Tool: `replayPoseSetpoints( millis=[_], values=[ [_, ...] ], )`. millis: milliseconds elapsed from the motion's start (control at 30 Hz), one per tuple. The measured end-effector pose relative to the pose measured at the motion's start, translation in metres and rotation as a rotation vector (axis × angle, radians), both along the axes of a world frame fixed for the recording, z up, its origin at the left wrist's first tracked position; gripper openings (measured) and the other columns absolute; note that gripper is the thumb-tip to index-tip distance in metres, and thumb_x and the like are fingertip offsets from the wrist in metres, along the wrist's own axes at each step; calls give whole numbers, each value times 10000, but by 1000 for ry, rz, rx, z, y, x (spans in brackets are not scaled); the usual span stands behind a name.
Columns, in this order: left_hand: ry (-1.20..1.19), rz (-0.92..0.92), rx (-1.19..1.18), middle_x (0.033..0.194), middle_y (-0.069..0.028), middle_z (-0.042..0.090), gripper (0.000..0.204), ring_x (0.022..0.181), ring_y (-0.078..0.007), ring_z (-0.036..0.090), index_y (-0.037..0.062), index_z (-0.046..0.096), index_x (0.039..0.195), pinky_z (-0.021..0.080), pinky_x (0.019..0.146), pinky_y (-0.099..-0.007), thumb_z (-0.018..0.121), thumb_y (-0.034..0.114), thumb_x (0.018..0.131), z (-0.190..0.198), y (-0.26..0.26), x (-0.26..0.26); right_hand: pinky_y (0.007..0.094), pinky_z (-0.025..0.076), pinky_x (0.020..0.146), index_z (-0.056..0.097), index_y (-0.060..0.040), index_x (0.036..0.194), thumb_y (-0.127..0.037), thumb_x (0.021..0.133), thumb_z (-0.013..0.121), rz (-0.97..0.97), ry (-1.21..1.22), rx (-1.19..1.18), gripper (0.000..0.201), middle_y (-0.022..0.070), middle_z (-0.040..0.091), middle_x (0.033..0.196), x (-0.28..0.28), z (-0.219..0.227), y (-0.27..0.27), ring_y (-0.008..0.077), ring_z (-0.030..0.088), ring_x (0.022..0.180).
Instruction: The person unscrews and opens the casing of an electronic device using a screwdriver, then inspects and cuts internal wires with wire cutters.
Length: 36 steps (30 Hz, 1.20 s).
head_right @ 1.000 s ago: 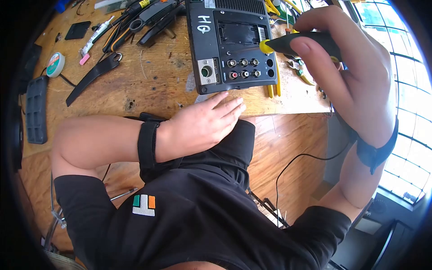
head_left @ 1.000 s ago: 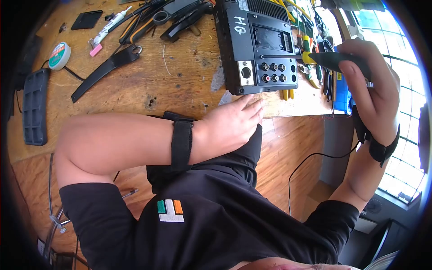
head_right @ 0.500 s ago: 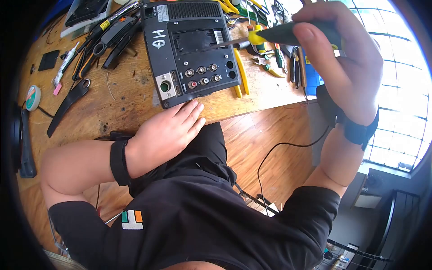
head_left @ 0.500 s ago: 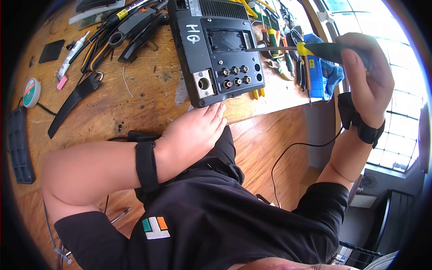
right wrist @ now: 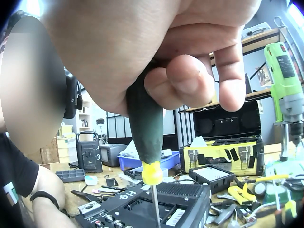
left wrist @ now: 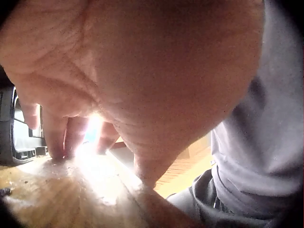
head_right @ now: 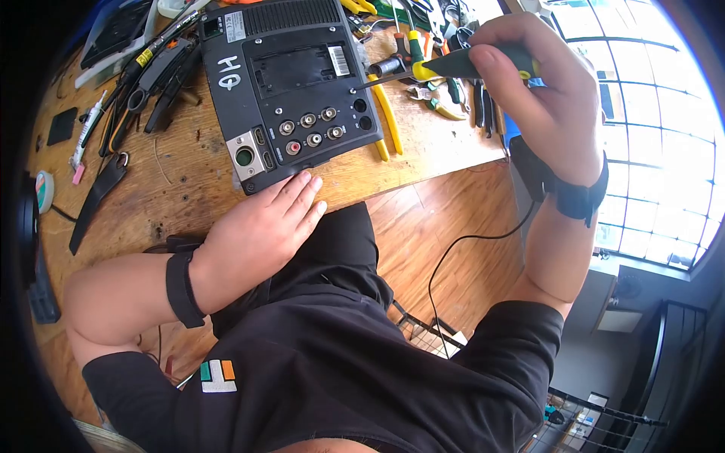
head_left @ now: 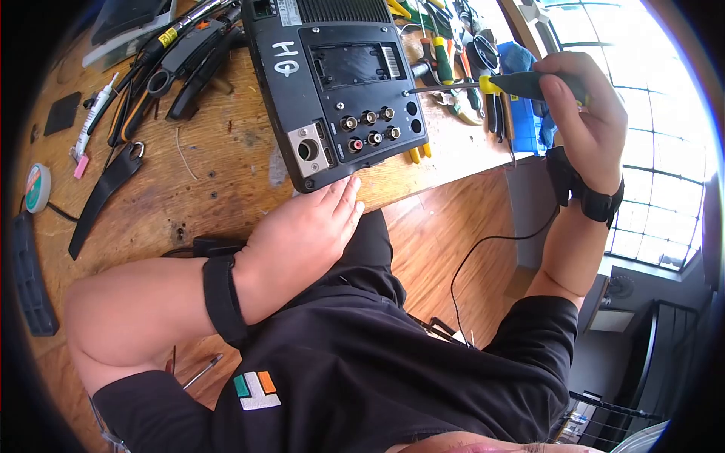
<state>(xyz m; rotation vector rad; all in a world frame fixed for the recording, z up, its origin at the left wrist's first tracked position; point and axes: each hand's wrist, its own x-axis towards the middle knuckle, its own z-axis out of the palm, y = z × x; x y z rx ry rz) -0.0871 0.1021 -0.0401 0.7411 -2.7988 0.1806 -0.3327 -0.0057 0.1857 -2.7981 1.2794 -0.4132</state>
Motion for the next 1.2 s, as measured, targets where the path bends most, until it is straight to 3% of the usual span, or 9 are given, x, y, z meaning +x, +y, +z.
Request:
replayPoseSetpoints(
  millis=[100, 300, 733, 833, 900, 1000, 1033, 1100, 1200],
  values=[
    [-12, -2, -11, 1444, -189, 578, 463, 1377, -301, 519, 11, 623, 1343, 387, 1177, -380, 533, 203, 931, 1, -1, 0, 237, 486, 777, 665, -2, 1123, -112, 1011, 630, 14, 83, 4, 161, 52, 697, 1016, -4, 1, -1, 106, 628, 872],
    [-1, -2, -1, 1438, -186, 583, 463, 1371, -301, 524, 15, 625, 1342, 385, 1179, -386, 531, 204, 929, 2, -1, 0, 228, 484, 782, 664, -13, 1139, -123, 1009, 635, -87, 140, 3, 172, 43, 701, 1007, -14, 4, -4, 103, 635, 882],
    [-7, -5, -128, 1342, -184, 652, 443, 1330, -304, 570, -9, 669, 1269, 352, 1218, -424, 543, 210, 905, 7, 3, 0, 232, 486, 805, 663, -35, 1171, -197, 1014, 656, -79, 132, -73, 226, 53, 717, 982, 0, 0, -5, 105, 646, 918],
    [47, -35, -205, 1255, -158, 702, 377, 1299, -267, 599, 11, 720, 1176, 300, 1250, -448, 554, 204, 899, 3, 4, -3, 203, 458, 722, 665, -35, 1165, -217, 1031, 635, -73, 83, -73, 228, 24, 703, 957, -7, -3, -8, 65, 603, 827],
    [9, -43, -206, 1217, -140, 717, 345, 1285, -247, 609, 32, 735, 1143, 258, 1264, -483, 561, 200, 897, 13, 4, -2, 176, 377, 619, 661, -47, 1168, -237, 1054, 602, -240, 50, 96, 229, -11, 679, 930, -8, 1, -5, 16, 514, 722],
    [3, -47, -182, 1159, -111, 735, 305, 1267, -221, 620, 70, 752, 1107, 177, 1280, -549, 571, 194, 896, 17, 5, -4, 172, 289, 567, 657, -64, 1173, -248, 1069, 578, -206, -80, 174, 226, -41, 637, 880, -6, -1, 0, -10, 422, 662],
    [34, -39, -154, 1140, -100, 739, 294, 1263, -214, 620, 87, 754, 1105, 137, 1283, -579, 575, 192, 896, 16, 5, -4, 172, 289, 567, 657, -64, 1173, -248, 1069, 578, -206, -82, 174, 226, -41, 637, 880, -3, -4, 1, -10, 422, 662],
    [37, -19, -149, 1131, -91, 739, 296, 1257, -212, 623, 94, 755, 1111, 132, 1280, -590, 580, 194, 894, 18, 3, -4, 177, 278, 558, 652, -69, 1179, -253, 1076, 561, -198, -85, 58, 230, -50, 600, 838, 3, -8, 3, -11, 410, 653],
    [36, 5, -166, 1121, -76, 739, 299, 1249, -211, 624, 99, 755, 1117, 135, 1278, -588, 583, 196, 891, 17, 1, -4, 177, 277, 550, 653, -68, 1174, -244, 1078, 554, -243, -33, 79, 224, -57, 579, 820, 0, -5, 3, -11, 406, 646]
  ],
)
